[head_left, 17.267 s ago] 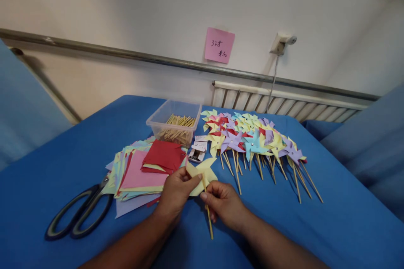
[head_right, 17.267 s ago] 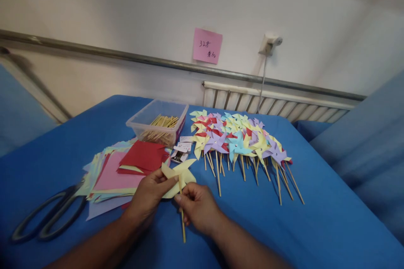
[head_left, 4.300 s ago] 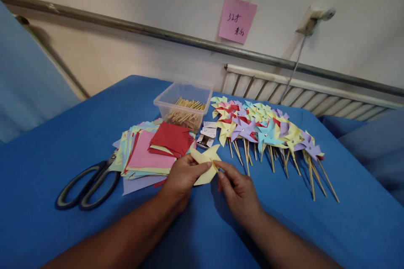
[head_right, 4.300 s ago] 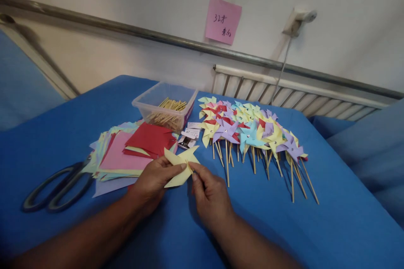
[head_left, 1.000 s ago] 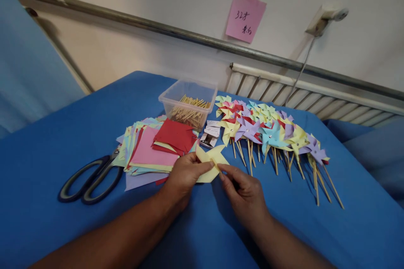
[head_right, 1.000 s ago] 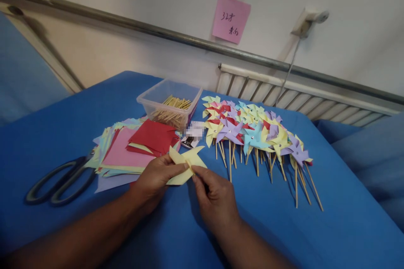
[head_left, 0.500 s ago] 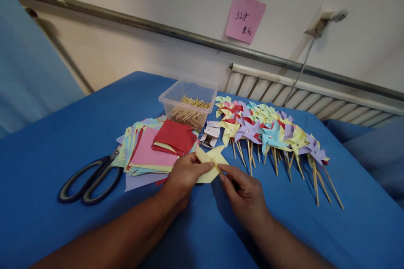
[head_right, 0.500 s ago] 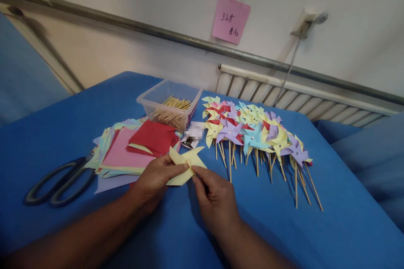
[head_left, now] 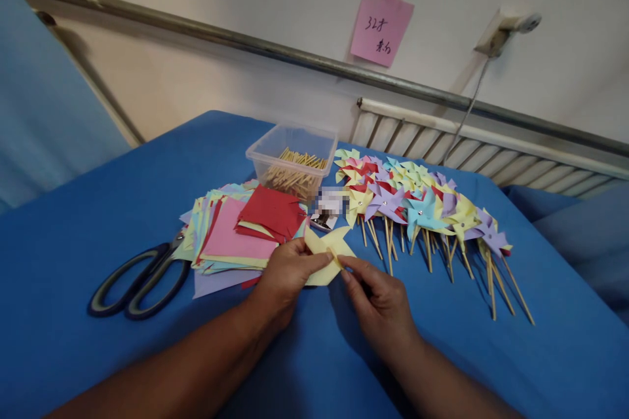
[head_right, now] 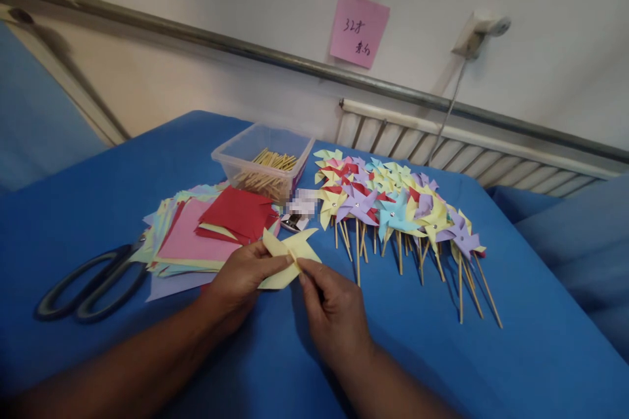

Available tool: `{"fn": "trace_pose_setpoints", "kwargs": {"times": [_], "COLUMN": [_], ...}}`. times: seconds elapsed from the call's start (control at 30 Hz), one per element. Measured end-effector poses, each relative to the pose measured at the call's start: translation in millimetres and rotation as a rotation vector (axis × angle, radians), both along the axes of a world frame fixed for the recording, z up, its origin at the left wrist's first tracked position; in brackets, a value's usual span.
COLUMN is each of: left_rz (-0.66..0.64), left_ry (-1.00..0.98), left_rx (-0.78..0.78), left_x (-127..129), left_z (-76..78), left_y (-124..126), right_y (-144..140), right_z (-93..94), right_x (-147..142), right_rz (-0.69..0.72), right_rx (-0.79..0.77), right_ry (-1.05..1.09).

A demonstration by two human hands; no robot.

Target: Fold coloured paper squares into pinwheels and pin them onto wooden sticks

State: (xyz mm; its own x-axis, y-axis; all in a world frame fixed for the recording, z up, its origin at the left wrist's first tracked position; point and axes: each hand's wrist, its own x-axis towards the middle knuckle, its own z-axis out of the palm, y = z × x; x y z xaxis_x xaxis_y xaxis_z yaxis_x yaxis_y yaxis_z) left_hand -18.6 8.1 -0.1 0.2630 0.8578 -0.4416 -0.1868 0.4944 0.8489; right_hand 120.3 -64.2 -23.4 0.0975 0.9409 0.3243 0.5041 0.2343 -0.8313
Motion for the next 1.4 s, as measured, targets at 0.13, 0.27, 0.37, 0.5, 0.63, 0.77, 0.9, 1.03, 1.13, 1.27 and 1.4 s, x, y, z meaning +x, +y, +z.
{"fn": "trace_pose_setpoints", "kwargs": {"times": [0.13,0.27,0.37,0.5,0.63,0.77,0.9,1.03,1.13,1.27,1.4], "left_rz": [0.018,0.013,0.004,-0.002,-0.029,-0.038,-0.045,-0.047,-0.047,-0.038,-0.029], "left_ry": [0.027,0.043,0.044,0.046,0.048,0.053,0.051,0.062,0.056,0.043,0.036], "left_rx": [0.016,0.037,0.036,0.043,0.058,0.057,0.061,0.066,0.060,0.038,0.020], "left_x": [0.2,0.2,0.0,-0.5,-0.9,-1.4,-1.9,-2.0,-2.0,-1.9,-1.4], "left_z": [1.8,3.4,2.9,1.7,1.3,0.1,-1.2,-1.7,-2.3,-3.3,-3.0], "left_y": [-2.1,-3.8,-3.6,-2.8,-2.3,-1.6,-1.5,-1.4,-0.5,0.2,-0.1], "right_y": [1.5,1.4,0.3,0.6,1.8,1.7,1.9,2.9,3.3,3.7,2.8], "right_z": [1.0,4.9,8.2,7.2,3.7,3.9,4.5,3.7,2.0,-1.2,0.7], "right_x": [-0.2,-0.5,-1.2,-1.6,-1.5,-1.1,-0.4,0.3,1.0,2.4,4.3], "right_rz": [-0.010,0.015,0.016,0.012,0.006,0.017,0.020,0.022,0.027,0.037,0.032], "right_rx": [-0.057,-0.094,-0.121,-0.155,-0.181,-0.227,-0.227,-0.203,-0.160,-0.088,-0.055], "right_ry": [0.073,0.131,0.145,0.167,0.214,0.247,0.249,0.236,0.221,0.171,0.092]}}
